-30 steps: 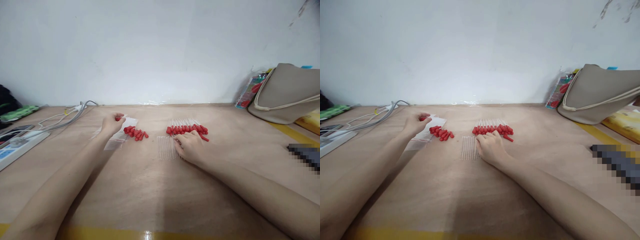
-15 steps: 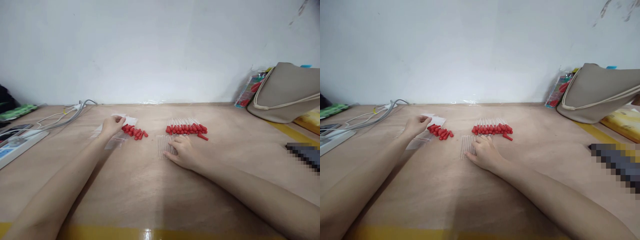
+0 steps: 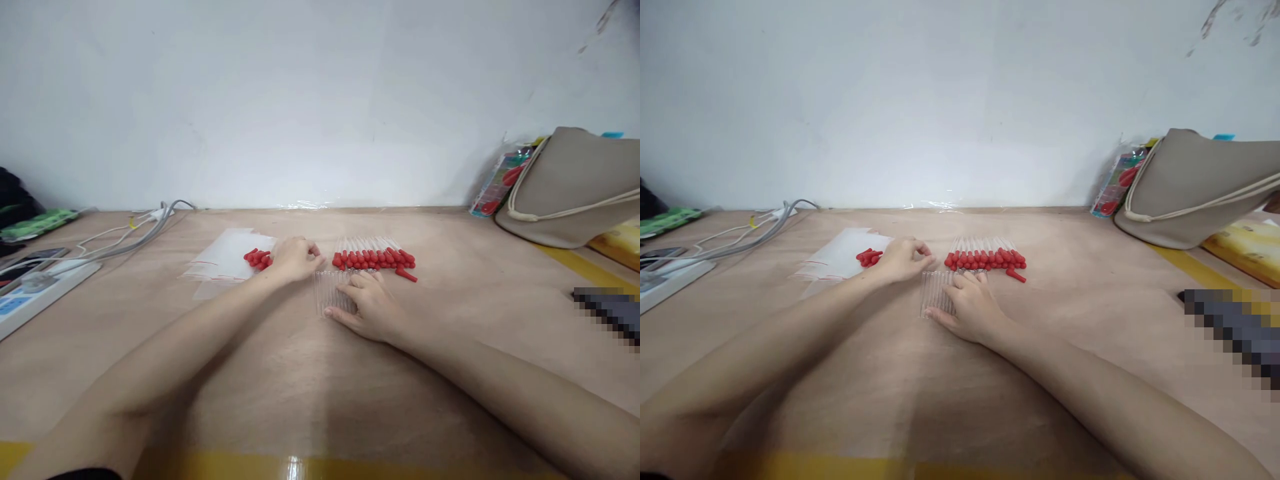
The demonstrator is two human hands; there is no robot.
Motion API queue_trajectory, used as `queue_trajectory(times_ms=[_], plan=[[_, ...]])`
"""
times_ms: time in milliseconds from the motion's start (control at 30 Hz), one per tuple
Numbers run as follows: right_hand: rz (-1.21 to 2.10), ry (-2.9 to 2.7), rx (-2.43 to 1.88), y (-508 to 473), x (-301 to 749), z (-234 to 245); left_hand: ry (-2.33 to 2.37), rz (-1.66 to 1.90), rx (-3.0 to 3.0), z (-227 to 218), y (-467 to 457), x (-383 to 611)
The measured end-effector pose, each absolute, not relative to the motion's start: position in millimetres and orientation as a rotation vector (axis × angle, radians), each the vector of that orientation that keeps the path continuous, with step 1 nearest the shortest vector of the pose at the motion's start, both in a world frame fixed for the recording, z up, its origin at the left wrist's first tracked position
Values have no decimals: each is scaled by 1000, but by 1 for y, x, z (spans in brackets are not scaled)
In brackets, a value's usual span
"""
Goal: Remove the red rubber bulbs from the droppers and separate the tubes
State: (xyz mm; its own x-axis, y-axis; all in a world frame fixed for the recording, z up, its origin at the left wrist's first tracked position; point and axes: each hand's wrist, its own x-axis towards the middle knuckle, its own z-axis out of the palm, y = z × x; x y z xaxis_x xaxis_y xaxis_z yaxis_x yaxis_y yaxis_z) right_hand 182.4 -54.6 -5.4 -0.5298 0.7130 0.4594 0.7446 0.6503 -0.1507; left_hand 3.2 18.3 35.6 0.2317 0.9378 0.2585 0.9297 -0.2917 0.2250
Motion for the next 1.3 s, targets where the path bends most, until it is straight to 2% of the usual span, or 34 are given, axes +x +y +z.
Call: queue_trajectory(times_ms=[200,533,867,1033,1300], plan=[[-137,-2261,-1126,-55,193,-16,1913,401,2247,34,35,34],[-155,-2198,-1105,-52,202,-22,1731,422,2143,36,34,32],[-150,-2202,-1114,-53,201,-21,1417,598,2283,26,38,33],[-164,-2193,-1118,-54,201,-19,1479,703,2239,28,35,32],[-222,-1996,-1111,-53,204,-14,1612,1115,2064,23,19,7]])
